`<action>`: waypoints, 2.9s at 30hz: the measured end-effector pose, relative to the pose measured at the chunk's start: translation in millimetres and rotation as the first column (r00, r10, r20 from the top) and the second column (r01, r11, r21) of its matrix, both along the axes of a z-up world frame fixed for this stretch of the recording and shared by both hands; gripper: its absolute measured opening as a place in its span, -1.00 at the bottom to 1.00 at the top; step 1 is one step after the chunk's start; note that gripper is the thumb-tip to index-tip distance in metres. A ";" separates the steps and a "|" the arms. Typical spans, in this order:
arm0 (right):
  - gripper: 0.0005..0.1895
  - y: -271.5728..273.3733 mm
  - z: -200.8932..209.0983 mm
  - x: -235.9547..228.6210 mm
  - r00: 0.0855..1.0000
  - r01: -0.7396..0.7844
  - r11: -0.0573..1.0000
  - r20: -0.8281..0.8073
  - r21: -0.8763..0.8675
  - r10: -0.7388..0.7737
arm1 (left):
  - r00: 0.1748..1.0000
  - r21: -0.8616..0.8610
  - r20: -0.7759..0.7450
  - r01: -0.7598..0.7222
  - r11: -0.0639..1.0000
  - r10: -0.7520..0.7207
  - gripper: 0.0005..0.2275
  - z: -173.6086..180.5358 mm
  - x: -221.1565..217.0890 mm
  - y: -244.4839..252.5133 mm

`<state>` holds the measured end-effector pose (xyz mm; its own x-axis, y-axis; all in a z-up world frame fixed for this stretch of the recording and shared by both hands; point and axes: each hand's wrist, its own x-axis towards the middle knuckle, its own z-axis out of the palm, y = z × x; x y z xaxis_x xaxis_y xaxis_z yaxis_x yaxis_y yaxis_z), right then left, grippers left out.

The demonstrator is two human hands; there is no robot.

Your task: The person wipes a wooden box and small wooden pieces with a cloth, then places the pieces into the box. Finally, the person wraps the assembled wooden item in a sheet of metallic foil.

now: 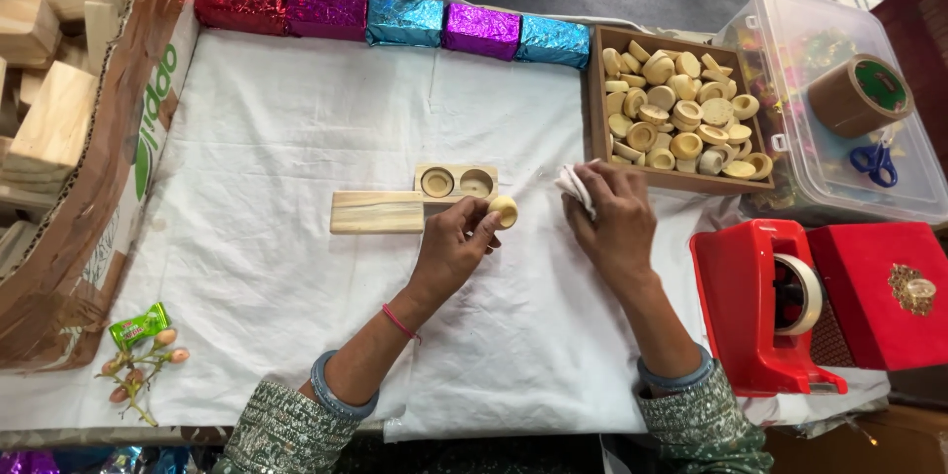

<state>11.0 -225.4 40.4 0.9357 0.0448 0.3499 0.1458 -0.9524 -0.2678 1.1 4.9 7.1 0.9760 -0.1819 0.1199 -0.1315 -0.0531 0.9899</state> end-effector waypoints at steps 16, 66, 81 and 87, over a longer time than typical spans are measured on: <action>-0.40 38.4 -13.5 -24.4 0.837 -0.547 0.786 0.179 0.287 0.517 | 0.994 -0.050 -0.068 0.081 0.995 -0.084 -0.74 -11.1 2.4 0.2; -0.57 75.3 -40.5 37.7 0.913 -0.403 0.881 0.039 0.248 0.407 | 0.886 0.822 0.432 -0.311 0.476 -0.168 -0.32 -10.3 30.2 39.1; -0.42 -10.3 -17.6 -1.8 0.968 -0.225 0.906 0.021 -0.358 0.248 | 0.887 0.815 0.437 -0.320 0.483 -0.149 -0.39 -9.8 30.5 43.9; -0.66 -22.4 -33.8 5.8 0.980 -0.195 0.970 0.006 -0.147 0.198 | 0.855 0.743 0.513 -0.401 0.535 -0.071 -0.30 3.4 35.7 66.5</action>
<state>16.8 -247.9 6.5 0.8962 0.2791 0.3450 0.3383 -0.9328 -0.1241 36.8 71.4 10.6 0.8685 -0.2679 0.4171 -0.4155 -0.8522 0.3180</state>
